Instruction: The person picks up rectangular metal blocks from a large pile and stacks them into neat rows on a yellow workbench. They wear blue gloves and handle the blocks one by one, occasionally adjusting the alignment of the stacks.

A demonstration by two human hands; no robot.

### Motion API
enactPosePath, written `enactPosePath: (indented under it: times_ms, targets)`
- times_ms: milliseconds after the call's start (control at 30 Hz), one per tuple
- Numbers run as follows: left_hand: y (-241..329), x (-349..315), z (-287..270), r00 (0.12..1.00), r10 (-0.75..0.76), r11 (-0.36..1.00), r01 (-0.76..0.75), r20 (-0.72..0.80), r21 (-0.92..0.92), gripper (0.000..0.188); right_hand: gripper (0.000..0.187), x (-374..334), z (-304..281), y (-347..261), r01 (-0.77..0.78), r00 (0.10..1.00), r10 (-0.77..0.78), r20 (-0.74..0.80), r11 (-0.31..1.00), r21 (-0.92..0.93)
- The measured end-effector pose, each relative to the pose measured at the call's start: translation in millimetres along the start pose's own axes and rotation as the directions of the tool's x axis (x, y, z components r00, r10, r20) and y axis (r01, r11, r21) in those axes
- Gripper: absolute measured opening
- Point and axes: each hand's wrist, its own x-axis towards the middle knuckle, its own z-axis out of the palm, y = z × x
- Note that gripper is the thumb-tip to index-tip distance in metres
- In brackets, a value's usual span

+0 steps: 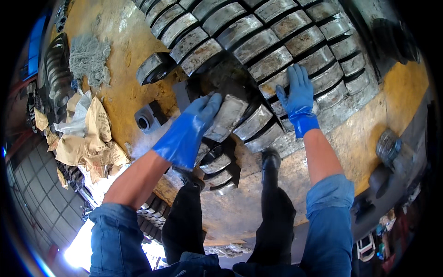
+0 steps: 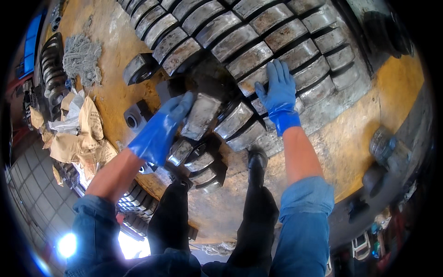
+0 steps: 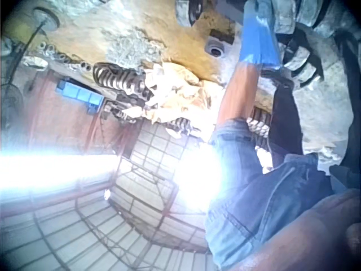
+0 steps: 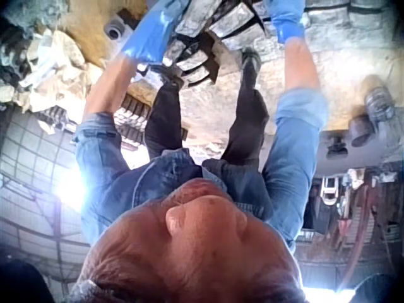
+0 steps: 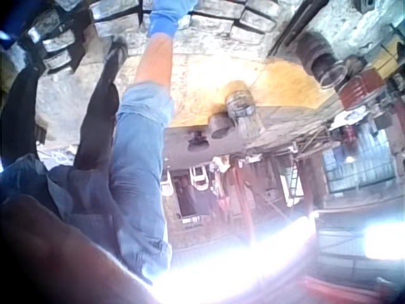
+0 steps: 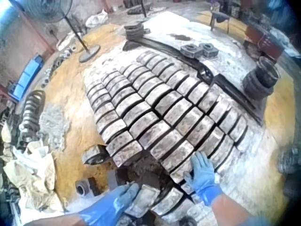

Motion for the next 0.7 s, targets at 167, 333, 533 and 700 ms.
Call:
enactPosePath:
  times_ms: [167, 333, 533, 700]
  targets:
    - [-67.5, 89.9, 23.2, 0.982, 0.139, 0.966, -0.163, 0.125, 0.201, 0.052, 0.066, -2.4, 3.3, 5.2, -0.023, 1.0, 0.023, -0.005, 1.0, 0.005]
    - [-77.3, 125.7, 35.9, 0.985, 0.123, 0.94, -0.154, 0.119, 0.305, 0.045, 0.065, -0.4, 8.9, -0.9, -0.022, 1.0, 0.022, 0.021, 1.0, 0.003]
    - [-117.4, 171.7, 71.6, 0.935, 0.323, 0.847, -0.353, 0.143, 0.397, 0.045, 0.065, -7.7, 4.2, 17.3, 0.07, 0.997, -0.07, -0.024, 0.997, -0.02]
    - [-202.0, 228.4, 42.6, 0.905, 0.41, 0.897, -0.377, -0.113, 0.231, 0.038, 0.064, 9.5, 18.3, -33.0, 0.055, 0.998, -0.057, 0.03, 0.998, 0.037]
